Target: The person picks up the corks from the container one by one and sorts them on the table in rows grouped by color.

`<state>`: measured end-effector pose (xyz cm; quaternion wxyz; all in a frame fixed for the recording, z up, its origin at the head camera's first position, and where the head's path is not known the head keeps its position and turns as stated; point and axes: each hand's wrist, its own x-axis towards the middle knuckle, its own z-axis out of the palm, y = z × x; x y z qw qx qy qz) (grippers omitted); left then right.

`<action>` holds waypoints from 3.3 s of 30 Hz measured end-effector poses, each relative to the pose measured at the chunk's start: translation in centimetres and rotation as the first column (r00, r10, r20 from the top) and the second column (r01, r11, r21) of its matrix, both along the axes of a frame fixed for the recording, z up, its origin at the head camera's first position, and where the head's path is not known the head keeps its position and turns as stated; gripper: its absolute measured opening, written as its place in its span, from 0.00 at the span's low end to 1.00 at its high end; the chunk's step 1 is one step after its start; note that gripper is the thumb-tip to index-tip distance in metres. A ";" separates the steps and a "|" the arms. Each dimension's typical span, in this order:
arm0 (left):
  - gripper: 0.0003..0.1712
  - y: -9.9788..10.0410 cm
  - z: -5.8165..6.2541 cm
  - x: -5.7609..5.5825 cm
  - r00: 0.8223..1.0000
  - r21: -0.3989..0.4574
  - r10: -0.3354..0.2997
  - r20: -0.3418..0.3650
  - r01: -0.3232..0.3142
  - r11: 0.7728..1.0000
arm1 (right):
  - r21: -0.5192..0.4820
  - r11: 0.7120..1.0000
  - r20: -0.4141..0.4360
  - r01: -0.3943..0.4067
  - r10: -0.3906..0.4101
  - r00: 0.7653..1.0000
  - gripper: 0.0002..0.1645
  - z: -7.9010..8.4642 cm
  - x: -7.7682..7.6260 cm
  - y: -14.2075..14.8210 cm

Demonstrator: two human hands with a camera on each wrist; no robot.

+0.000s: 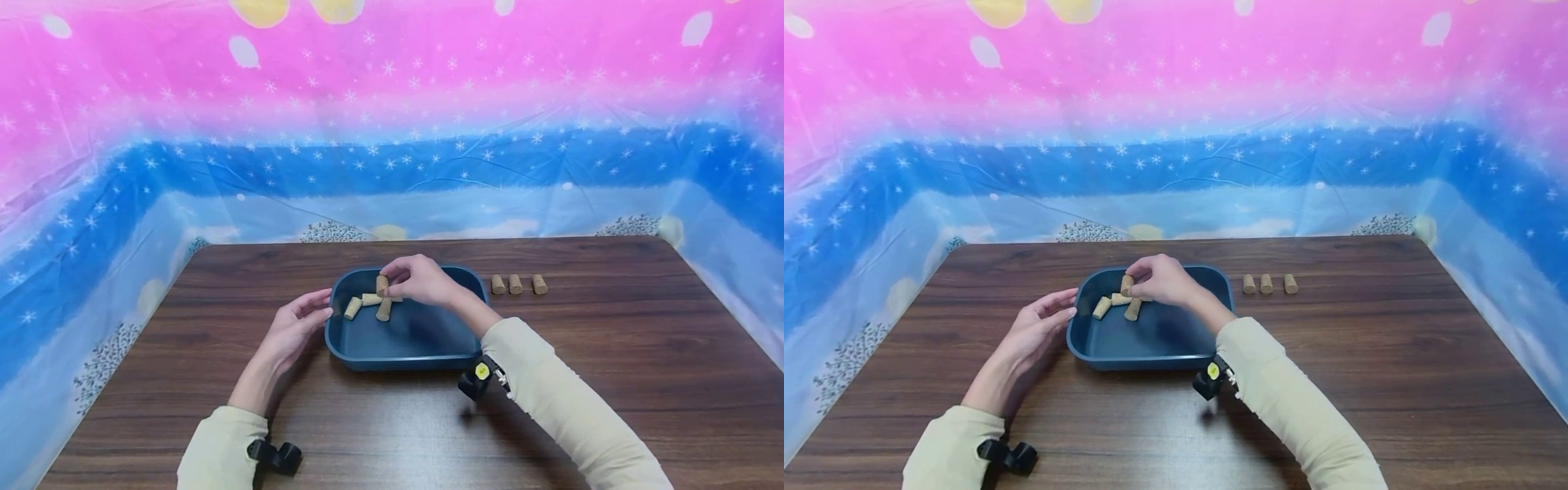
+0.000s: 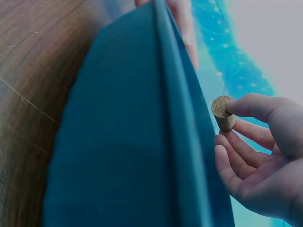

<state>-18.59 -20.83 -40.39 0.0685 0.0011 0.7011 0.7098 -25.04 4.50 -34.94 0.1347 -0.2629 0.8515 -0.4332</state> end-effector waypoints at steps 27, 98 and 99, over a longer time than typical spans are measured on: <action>0.28 0.0 0.1 0.1 1.000 -0.001 0.000 0.011 0.000 1.000 | -0.020 0.977 0.014 0.212 -0.212 0.977 0.25 2.6 -2.0 9.6; 0.27 0.0 -0.1 0.0 1.000 0.029 0.010 0.006 -0.010 1.000 | 0.107 0.928 0.102 0.357 -0.367 0.925 0.29 -6.1 -2.8 29.2; 0.27 0.0 -0.1 0.0 1.000 0.027 0.010 0.008 -0.010 1.000 | 0.111 0.928 0.099 0.356 -0.367 0.925 0.29 -6.1 -2.7 29.2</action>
